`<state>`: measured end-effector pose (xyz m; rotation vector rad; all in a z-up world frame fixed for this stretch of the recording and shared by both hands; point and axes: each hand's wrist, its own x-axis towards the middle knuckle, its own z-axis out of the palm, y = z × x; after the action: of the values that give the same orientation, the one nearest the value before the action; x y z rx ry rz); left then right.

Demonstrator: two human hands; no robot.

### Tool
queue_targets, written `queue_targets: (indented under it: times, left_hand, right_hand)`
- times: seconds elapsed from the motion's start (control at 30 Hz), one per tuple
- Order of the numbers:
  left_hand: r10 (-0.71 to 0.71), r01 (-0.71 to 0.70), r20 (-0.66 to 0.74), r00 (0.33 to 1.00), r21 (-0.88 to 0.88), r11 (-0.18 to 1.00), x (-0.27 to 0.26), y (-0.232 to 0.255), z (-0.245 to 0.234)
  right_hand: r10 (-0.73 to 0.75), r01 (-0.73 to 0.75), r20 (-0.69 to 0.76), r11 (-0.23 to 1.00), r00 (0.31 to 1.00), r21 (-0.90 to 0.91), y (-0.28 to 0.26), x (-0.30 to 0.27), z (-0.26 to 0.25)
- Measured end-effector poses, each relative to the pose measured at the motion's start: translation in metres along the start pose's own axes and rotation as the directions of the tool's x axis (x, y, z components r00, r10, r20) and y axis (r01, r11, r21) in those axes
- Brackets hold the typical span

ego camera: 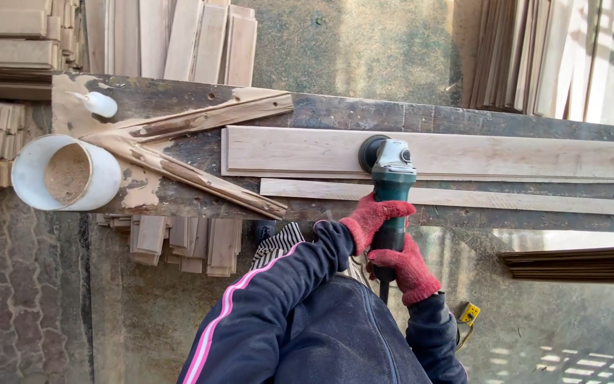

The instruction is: Sanding the surface of wooden planks using an angle grinder equipped with a sanding disc.

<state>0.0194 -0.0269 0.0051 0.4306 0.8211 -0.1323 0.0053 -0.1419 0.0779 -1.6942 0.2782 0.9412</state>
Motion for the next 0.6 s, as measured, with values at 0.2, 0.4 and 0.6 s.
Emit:
queue_targets:
  times: [0.2,0.4,0.6]
  left_hand:
    - [0.053,-0.060,-0.087,0.995,-0.077,0.995,-0.033,0.024,-0.049]
    - [0.097,-0.128,-0.246,0.964,-0.116,0.985,-0.062,0.056,-0.103]
    - [0.111,-0.172,-0.331,0.937,-0.160,0.972,-0.097,0.095,-0.128]
  right_hand:
    - [0.132,-0.124,0.087,0.988,0.987,-0.097,0.002,0.006,0.044]
    - [0.199,-0.147,0.205,0.958,0.958,-0.246,-0.009,0.002,0.106]
    - [0.185,-0.075,0.299,0.936,0.936,-0.345,-0.019,-0.003,0.149]
